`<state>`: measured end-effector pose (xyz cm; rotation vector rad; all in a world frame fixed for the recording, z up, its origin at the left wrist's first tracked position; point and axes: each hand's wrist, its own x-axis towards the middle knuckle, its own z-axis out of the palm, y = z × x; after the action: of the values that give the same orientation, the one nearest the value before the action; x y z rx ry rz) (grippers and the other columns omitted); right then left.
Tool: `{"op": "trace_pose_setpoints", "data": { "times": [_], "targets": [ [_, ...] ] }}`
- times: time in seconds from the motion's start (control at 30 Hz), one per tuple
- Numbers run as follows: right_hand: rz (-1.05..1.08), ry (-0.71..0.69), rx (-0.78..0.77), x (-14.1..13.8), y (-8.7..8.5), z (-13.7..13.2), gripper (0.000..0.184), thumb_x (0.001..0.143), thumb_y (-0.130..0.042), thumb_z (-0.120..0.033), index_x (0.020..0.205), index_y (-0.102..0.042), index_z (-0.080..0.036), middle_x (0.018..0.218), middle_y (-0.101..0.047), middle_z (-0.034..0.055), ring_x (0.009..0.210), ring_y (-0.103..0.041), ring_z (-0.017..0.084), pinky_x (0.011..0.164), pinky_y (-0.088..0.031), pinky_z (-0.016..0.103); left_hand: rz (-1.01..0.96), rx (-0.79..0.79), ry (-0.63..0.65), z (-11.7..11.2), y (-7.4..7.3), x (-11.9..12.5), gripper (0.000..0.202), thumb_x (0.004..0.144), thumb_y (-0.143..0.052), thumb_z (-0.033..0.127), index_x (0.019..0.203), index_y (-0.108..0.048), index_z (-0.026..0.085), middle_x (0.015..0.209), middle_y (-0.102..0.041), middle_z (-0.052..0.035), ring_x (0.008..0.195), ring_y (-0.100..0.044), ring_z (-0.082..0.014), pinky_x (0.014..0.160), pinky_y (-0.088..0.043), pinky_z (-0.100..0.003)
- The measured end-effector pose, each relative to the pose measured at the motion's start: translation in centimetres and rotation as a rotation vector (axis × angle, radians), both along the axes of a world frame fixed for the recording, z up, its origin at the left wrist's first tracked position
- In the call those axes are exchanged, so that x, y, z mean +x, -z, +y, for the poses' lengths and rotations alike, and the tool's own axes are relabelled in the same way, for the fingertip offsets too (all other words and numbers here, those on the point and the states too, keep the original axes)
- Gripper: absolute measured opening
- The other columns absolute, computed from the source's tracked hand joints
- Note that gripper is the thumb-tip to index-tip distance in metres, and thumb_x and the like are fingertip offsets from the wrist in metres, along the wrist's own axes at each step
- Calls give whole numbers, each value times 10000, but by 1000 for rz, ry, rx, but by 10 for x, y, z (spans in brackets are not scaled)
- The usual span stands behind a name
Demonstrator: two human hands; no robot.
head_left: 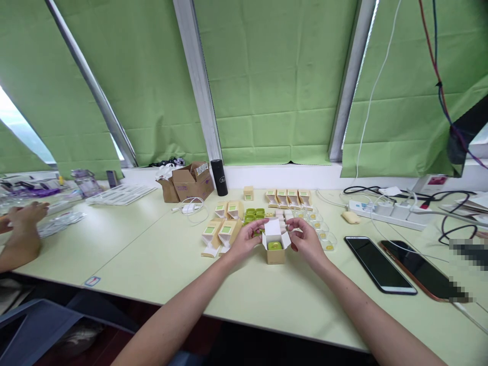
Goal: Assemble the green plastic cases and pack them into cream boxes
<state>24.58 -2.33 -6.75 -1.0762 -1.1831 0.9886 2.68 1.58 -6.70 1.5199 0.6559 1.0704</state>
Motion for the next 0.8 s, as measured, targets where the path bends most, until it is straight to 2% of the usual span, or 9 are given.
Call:
{"op": "trace_pose_setpoints", "data": {
  "times": [0.2,0.43,0.6,0.8],
  "targets": [
    [64,-41,-35,-3,-6,-4,421,601,-627,-299,1017,-607,-231,914,-536,-33,474,-480,78,382,-339,243,-5,2,0,-5,1,6,578,831,-836,348,1349,-652,170,1203,-722,-147,1118,-669,-262,935,-509,-349],
    [81,-62,-59,-5,-8,-6,447,605,-632,-310,1043,-578,-238,916,-531,-51,460,-472,64,379,-339,234,40,43,-37,-13,0,12,601,848,-836,445,1324,-578,185,1059,-684,-85,1005,-624,-214,890,-471,-330],
    [67,-95,-66,-5,-8,-7,460,629,-655,-326,1071,-556,-245,917,-534,-51,468,-472,67,383,-340,233,41,37,-22,-14,0,13,649,834,-849,494,1320,-547,188,1034,-681,-74,987,-632,-214,892,-465,-336],
    [60,-130,-74,-6,-6,-7,466,665,-699,-362,1091,-542,-258,901,-530,-56,474,-447,65,383,-332,226,17,12,14,-16,2,15,706,821,-863,530,1326,-489,207,1109,-713,-102,1019,-670,-229,901,-469,-342]
  ]
}}
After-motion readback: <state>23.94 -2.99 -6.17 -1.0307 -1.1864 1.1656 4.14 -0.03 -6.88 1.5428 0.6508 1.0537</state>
